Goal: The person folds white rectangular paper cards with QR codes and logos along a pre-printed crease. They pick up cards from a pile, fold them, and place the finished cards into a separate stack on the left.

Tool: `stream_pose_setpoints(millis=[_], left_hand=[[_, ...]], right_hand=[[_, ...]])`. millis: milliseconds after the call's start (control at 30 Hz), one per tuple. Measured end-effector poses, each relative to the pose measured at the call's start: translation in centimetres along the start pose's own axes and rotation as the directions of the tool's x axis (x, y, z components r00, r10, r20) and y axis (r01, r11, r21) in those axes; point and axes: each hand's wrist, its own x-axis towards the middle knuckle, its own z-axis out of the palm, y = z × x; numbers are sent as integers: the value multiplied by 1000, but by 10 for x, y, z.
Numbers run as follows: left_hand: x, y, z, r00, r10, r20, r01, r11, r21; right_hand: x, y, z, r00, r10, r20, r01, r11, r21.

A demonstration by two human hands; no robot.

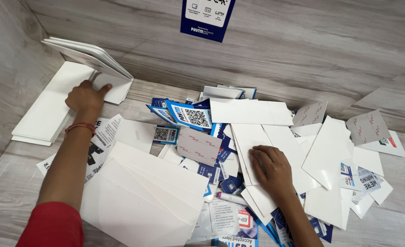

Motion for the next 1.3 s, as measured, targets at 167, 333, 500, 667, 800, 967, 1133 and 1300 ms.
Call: stream_pose_setpoints(millis=[167, 333, 500, 667, 800, 967, 1133, 1300], left_hand=[[33, 9, 30, 999, 10, -48, 1, 978, 211], [48, 19, 53, 985, 114, -133, -65, 943, 328], [14, 25, 35, 918, 312, -244, -224, 918, 329], [-102, 40, -35, 847, 532, -3, -523, 834, 175], [-172, 56, -62, 642, 703, 305, -517, 691, -505], [-223, 74, -41, 444, 886, 136, -374, 321, -870], [-233, 76, -66, 551, 818, 163, 0, 195, -981], [-236, 41, -151, 688, 666, 287, 188, 218, -958]], right_hand=[[0, 1, 3, 1000, 0, -8, 0, 1000, 1], [1, 1, 1, 1000, -6, -12, 6, 1000, 5], [2, 2, 1, 1000, -2, -4, 2, 1000, 8], [0, 2, 1, 1000, 2, -5, -2, 1000, 5], [0, 3, 1, 1000, -4, -5, 4, 1000, 4], [-1, 2, 3, 1000, -22, -20, 22, 1000, 3], [-2, 4, 3, 998, -46, -40, 47, 999, 19], [-2, 4, 3, 998, -46, -42, 47, 999, 17]])
